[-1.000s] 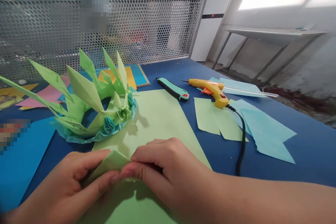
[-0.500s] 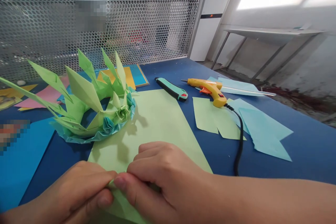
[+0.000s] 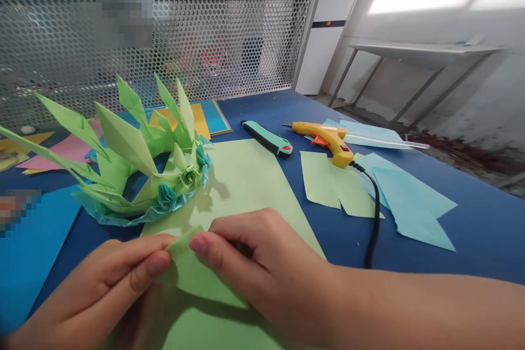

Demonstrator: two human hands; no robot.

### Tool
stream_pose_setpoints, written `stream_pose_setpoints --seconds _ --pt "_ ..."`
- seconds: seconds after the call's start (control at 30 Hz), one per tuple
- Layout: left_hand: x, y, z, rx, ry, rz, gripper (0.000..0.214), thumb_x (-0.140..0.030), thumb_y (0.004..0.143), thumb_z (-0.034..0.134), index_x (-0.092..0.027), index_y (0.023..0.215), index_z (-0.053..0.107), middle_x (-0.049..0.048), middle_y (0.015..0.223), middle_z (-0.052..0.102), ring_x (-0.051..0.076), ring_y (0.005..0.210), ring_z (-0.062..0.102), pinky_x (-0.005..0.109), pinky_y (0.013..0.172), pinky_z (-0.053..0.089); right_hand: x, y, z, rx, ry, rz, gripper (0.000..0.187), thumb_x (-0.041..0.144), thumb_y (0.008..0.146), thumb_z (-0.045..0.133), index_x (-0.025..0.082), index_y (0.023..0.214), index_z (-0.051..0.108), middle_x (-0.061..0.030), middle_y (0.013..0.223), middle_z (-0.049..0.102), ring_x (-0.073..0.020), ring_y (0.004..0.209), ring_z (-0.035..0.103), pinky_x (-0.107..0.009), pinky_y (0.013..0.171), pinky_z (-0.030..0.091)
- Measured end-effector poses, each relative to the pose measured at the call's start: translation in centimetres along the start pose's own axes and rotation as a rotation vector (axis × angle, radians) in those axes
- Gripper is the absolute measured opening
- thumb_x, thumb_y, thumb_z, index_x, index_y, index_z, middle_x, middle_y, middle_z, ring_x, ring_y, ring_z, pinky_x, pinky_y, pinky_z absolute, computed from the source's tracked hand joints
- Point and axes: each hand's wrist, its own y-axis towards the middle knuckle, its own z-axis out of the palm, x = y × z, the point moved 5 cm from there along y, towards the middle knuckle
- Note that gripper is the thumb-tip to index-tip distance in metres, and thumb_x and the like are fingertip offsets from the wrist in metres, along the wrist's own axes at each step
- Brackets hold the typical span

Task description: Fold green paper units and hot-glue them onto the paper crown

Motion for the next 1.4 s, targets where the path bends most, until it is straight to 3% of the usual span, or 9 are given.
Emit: stream_pose_setpoints --seconds 0.13,0.27,0.4,0.5,0.67,0.77,0.97,1.17,1.4 --pt "1.5 -0.3 -0.5 -0.067 -0.274 -0.204 0.044 -0.061 0.098 0.052 -0.024 0.08 0.067 -0.0036 0.057 0.073 0.011 0.05 0.064 0.015 0.051 0.049 -0.5 0.0 0.2 -0.042 0.199 0.093 0.013 0.03 0.095 0.058 0.023 0.101 0.048 0.0063 0.062 0.057 -0.0116 0.056 0.057 -0.019 0.051 0.044" --pt "1.4 -0.5 -0.9 -0.125 -0.203 -0.237 0.036 -0.058 0.087 0.071 -0.023 0.083 0.075 -0.0025 0.072 0.074 0.015 0.071 0.069 0.017 0.064 0.054 -0.2 -0.4 0.5 0.006 0.086 0.029 0.003 0.024 0.096 0.052 0.023 0.099 0.053 0.003 0.067 0.065 -0.0117 0.057 0.059 -0.02 0.051 0.045" --pt "1.6 -0.5 -1.2 -0.123 -0.06 -0.196 0.03 -0.053 0.09 0.068 -0.024 0.085 0.075 -0.0015 0.077 0.073 0.018 0.076 0.07 0.02 0.065 0.056 0.5 -0.7 0.0 -0.078 -0.127 -0.111 0.016 0.017 0.092 0.058 0.025 0.105 0.059 0.0046 0.073 0.066 -0.0104 0.058 0.058 -0.019 0.052 0.046" --pt "1.7 -0.2 -1.5 -0.138 -0.03 -0.156 0.03 -0.051 0.093 0.066 -0.024 0.082 0.074 -0.002 0.075 0.075 0.015 0.072 0.07 0.017 0.062 0.055 1.3 -0.9 -0.4 -0.199 -0.186 -0.253 0.033 0.008 0.087 0.064 0.026 0.114 0.058 0.0016 0.097 0.071 -0.012 0.084 0.067 -0.02 0.077 0.056" --pt "0.9 -0.2 -1.3 -0.273 -0.125 -0.181 0.023 -0.042 0.087 0.073 -0.024 0.072 0.074 -0.0052 0.062 0.074 0.011 0.062 0.071 0.012 0.057 0.053 1.7 -1.1 -0.4 -0.229 -0.261 -0.389 0.042 0.002 0.084 0.062 0.022 0.121 0.062 -0.004 0.12 0.063 -0.0122 0.112 0.065 -0.018 0.1 0.052" --pt "0.6 -0.5 -1.2 -0.351 -0.205 -0.258 0.021 -0.042 0.085 0.075 -0.025 0.072 0.075 -0.0058 0.06 0.075 0.011 0.06 0.071 0.012 0.057 0.053 1.7 -1.3 -0.5 -0.28 -0.298 -0.435 0.046 -0.001 0.082 0.057 0.02 0.122 0.065 -0.004 0.115 0.061 -0.0088 0.108 0.065 -0.011 0.097 0.051" --pt "1.2 0.0 -1.6 -0.26 -0.15 -0.225 0.026 -0.05 0.091 0.069 -0.025 0.085 0.074 -0.0031 0.07 0.078 0.014 0.066 0.072 0.016 0.061 0.056 1.9 -1.4 -0.2 -0.239 -0.33 -0.464 0.052 -0.003 0.084 0.048 0.02 0.127 0.062 0.0006 0.098 0.067 -0.0065 0.086 0.065 -0.011 0.084 0.053" --pt "1.2 -0.1 -1.5 -0.222 -0.046 -0.158 0.026 -0.042 0.091 0.068 -0.024 0.072 0.069 -0.0067 0.059 0.063 0.009 0.055 0.054 0.014 0.054 0.045 2.2 -1.2 -0.6 -0.178 -0.299 -0.501 0.036 -0.003 0.086 0.052 0.019 0.11 0.069 0.0018 0.088 0.072 -0.0082 0.085 0.065 -0.014 0.086 0.052" --pt "1.0 0.2 -1.1 -0.12 -0.072 -0.104 0.023 -0.043 0.095 0.064 -0.025 0.082 0.068 -0.006 0.07 0.062 0.011 0.064 0.053 0.016 0.057 0.043 1.6 -1.0 -1.7 -0.303 -0.26 -0.431 0.011 0.011 0.09 0.072 0.021 0.086 0.077 0.0007 0.094 0.069 -0.0049 0.085 0.068 -0.006 0.084 0.049"
